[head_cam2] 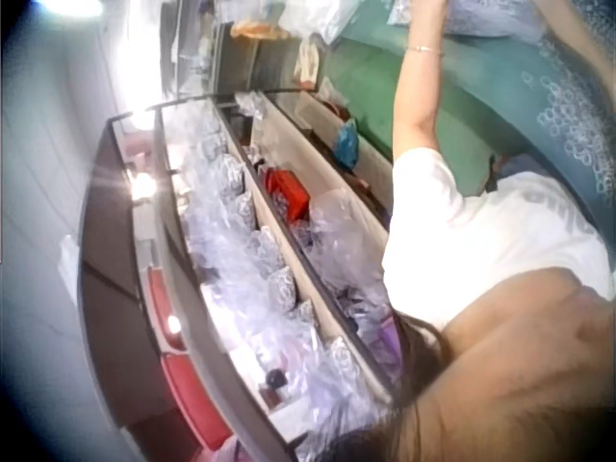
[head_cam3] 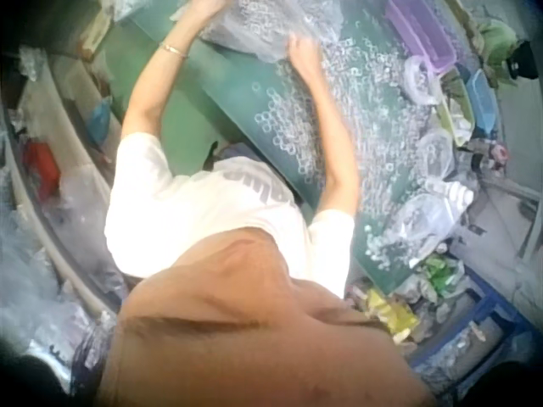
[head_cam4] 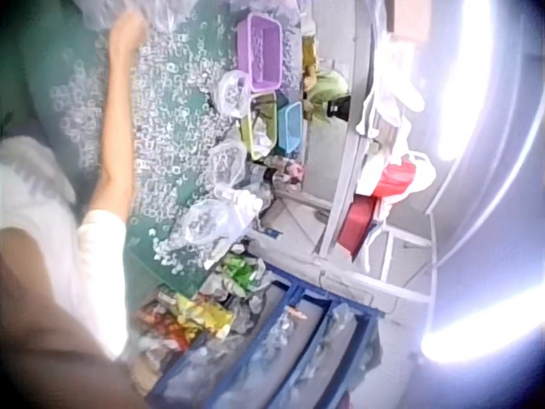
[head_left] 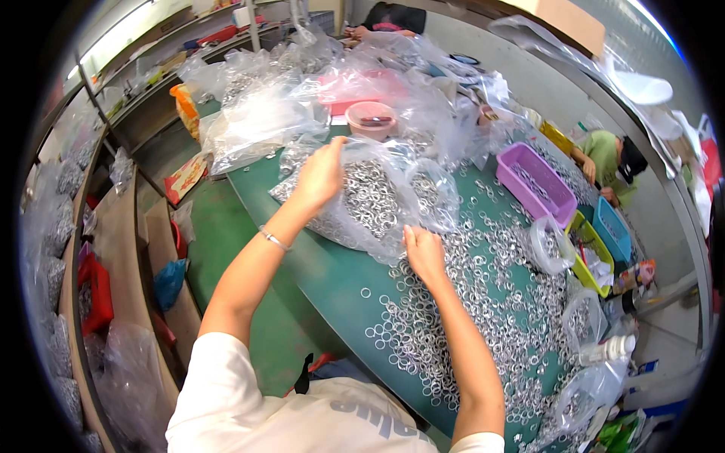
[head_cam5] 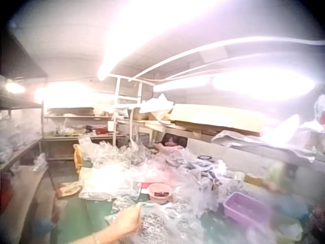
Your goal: The person picks up metal rings from a large pile on a green table by hand, gathers them into clusters, and moves them into plastic bags.
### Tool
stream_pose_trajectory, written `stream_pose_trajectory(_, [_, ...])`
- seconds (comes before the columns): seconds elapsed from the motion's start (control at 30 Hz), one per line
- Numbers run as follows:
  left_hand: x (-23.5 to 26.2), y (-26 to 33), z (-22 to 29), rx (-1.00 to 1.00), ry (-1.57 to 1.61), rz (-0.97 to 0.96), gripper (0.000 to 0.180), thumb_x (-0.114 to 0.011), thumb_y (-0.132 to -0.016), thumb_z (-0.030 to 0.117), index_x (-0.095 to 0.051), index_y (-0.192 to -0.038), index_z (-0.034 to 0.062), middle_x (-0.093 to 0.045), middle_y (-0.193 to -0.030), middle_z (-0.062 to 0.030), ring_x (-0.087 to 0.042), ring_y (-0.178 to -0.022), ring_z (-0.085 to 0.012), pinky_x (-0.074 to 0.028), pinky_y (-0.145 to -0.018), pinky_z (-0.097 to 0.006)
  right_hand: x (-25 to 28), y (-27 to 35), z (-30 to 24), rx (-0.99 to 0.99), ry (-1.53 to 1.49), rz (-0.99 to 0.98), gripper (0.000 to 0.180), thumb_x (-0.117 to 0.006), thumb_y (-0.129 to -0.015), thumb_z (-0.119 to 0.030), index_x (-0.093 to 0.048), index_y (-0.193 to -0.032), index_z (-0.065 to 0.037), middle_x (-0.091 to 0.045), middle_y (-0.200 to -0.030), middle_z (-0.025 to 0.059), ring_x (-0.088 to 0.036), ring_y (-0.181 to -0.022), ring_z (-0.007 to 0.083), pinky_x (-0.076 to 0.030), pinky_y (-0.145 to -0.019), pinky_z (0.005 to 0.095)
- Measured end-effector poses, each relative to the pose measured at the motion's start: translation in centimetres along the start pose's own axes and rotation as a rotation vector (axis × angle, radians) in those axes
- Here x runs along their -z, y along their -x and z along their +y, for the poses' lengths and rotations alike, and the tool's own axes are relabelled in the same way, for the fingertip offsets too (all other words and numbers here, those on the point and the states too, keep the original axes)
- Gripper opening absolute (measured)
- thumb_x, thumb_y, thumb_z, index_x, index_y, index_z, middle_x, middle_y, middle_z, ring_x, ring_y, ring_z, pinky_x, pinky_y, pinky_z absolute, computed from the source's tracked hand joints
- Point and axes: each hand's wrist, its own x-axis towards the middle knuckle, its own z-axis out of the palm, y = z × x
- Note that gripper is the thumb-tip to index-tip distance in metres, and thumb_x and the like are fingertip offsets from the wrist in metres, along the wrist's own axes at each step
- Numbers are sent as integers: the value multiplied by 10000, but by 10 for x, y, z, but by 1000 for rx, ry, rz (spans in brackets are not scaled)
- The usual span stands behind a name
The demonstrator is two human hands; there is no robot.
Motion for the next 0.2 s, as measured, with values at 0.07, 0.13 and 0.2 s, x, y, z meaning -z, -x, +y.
stream_pose_trajectory(0.07, [-5, 7, 1, -49, 48, 97, 462, -502, -708, -72, -495, -1157, 39, -590, -832, -202, -588, -788, -359, -453, -709, -432, 9, 13, 4, -48, -68, 14, 406, -507, -865, -448, -622, -964, -71, -645, -784, 176, -629, -762, 360, -467, -658, 445])
stream_pose_trajectory(0.13, [3, 19, -4, -49, 36, 78, 439, -545, -732, -22, -516, -1165, 45, -592, -867, -175, -593, -815, -315, -463, -765, -394, 15, 38, 3, -96, -183, 45, 489, -554, -830, -475, -551, -1125, -85, -647, -925, 167, -628, -848, 331, -468, -685, 434])
stream_pose_trajectory(0.2, [12, 30, 3, -44, -164, 82, 513, -611, -736, 48, -501, -1235, 91, -499, -1240, -205, -453, -1178, -312, -336, -991, -406, 27, 79, 5, -145, -292, 59, 576, -574, -814, -503, -494, -1218, -100, -588, -1124, 186, -594, -1009, 295, -471, -783, 406])
